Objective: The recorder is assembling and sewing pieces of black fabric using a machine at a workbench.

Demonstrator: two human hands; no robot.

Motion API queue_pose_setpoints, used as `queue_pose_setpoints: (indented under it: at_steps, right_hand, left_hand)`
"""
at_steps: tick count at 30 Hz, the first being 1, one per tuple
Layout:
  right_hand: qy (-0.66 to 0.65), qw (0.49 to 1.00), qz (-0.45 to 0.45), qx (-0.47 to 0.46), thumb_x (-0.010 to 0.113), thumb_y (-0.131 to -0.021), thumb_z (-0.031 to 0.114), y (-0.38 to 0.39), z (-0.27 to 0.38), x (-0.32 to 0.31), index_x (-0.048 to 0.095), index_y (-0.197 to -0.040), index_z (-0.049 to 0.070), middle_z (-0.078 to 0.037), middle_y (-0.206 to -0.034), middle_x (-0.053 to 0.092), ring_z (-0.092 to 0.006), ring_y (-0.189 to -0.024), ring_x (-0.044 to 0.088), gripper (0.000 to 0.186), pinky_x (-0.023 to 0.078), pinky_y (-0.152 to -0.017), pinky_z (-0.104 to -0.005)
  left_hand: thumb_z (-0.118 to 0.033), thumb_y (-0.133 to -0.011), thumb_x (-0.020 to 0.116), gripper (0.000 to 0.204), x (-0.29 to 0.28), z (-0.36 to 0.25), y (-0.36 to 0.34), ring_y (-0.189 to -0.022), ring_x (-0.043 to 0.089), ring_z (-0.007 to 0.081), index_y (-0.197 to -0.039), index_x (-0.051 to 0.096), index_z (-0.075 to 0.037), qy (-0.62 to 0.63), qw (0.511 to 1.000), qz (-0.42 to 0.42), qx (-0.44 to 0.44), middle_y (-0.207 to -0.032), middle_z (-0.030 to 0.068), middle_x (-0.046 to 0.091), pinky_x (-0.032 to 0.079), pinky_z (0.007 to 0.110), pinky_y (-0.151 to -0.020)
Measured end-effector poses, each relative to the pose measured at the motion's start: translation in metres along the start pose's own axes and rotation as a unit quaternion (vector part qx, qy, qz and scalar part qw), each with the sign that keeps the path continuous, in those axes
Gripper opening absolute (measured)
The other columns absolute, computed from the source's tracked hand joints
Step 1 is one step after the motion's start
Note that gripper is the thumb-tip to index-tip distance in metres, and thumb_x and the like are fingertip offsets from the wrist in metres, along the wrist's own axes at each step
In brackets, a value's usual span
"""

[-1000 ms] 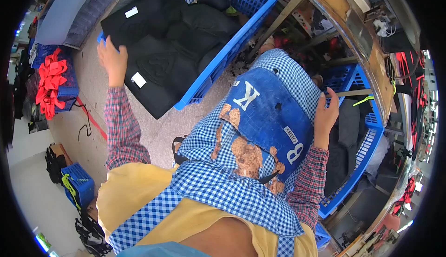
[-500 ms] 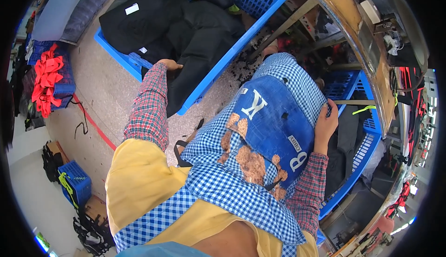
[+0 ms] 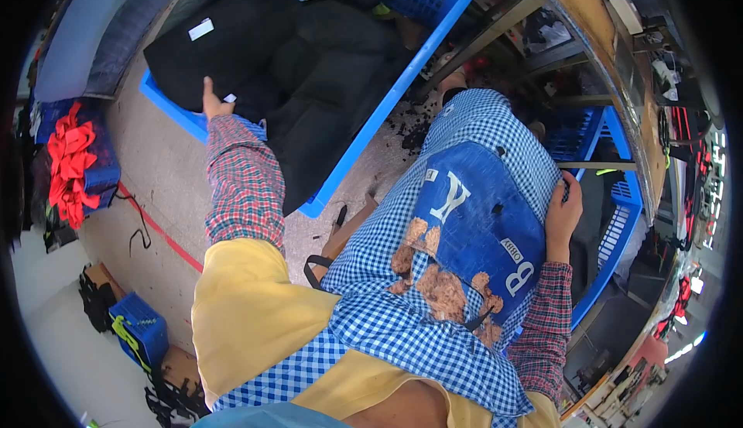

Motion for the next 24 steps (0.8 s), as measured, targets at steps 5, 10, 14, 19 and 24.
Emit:
queue_pose_setpoints:
  at_steps: [5,10,14,19,24]
  right_hand:
    - [-0.003,0.999,0.019,-0.026,0.051,-0.095,0.016,-0.001,0.007,-0.001,0.061,-0.114,0.001,-0.018,-0.110,0.065,-0.0332,-0.101,0.063,0.027,0.048,-0.088,-0.0380]
    - [0.007,1.000,0.017,-0.013,0.050,-0.095,0.017,-0.003,-0.001,0.003,0.061,-0.113,0.001,-0.018,-0.109,0.065,-0.0341,-0.101,0.062,0.027,0.047,-0.089,-0.0391]
    - [0.004,1.000,0.014,-0.018,0.050,-0.095,0.017,-0.001,0.004,0.001,0.060,-0.114,0.001,-0.019,-0.112,0.064,-0.0352,-0.103,0.061,0.028,0.047,-0.090,-0.0396]
    - [-0.094,0.994,-0.002,-0.050,0.055,-0.094,0.013,0.008,0.060,-0.019,0.060,-0.118,0.001,-0.017,-0.118,0.063,-0.0318,-0.111,0.059,0.027,0.045,-0.097,-0.0375]
    - [-0.145,0.941,-0.103,-0.287,0.066,-0.087,0.012,0.026,0.164,-0.076,0.052,-0.129,0.003,-0.016,-0.136,0.052,-0.0343,-0.128,0.048,0.045,0.037,-0.107,-0.0442]
  left_hand:
    - [-0.041,-0.083,0.074,0.078,-0.016,-0.022,-0.017,-0.113,0.055,0.0289,-0.133,0.041,0.009,-0.026,0.992,-0.116,0.042,-0.131,0.0147,0.054,0.045,0.038,-0.098]
    - [-0.021,-0.090,0.068,0.057,0.072,-0.089,0.041,-0.111,0.057,0.0233,-0.132,0.043,0.006,-0.061,0.940,0.037,0.333,-0.127,0.0150,0.056,0.046,0.033,-0.096]
    - [-0.022,-0.090,0.069,0.042,0.149,-0.134,0.153,-0.096,0.060,0.0181,-0.117,0.054,0.006,-0.170,0.862,0.180,0.443,-0.110,0.0110,0.064,0.048,0.028,-0.085]
    - [-0.013,-0.079,0.073,0.022,0.188,-0.105,0.326,-0.071,0.061,0.0204,-0.091,0.057,-0.003,-0.445,0.669,0.303,0.512,-0.082,0.0113,0.061,0.049,0.032,-0.064]
    - [-0.009,-0.061,0.075,0.031,0.188,-0.042,0.462,-0.071,0.060,0.0327,-0.085,0.056,-0.006,-0.357,0.575,0.505,0.535,-0.076,0.0118,0.057,0.049,0.039,-0.061]
Point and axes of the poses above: each hand's wrist, its own y-axis away from the middle knuckle, its own x-axis out of the palm, z = x × y, the point moved 5 cm from there along -y, towards the middle knuckle
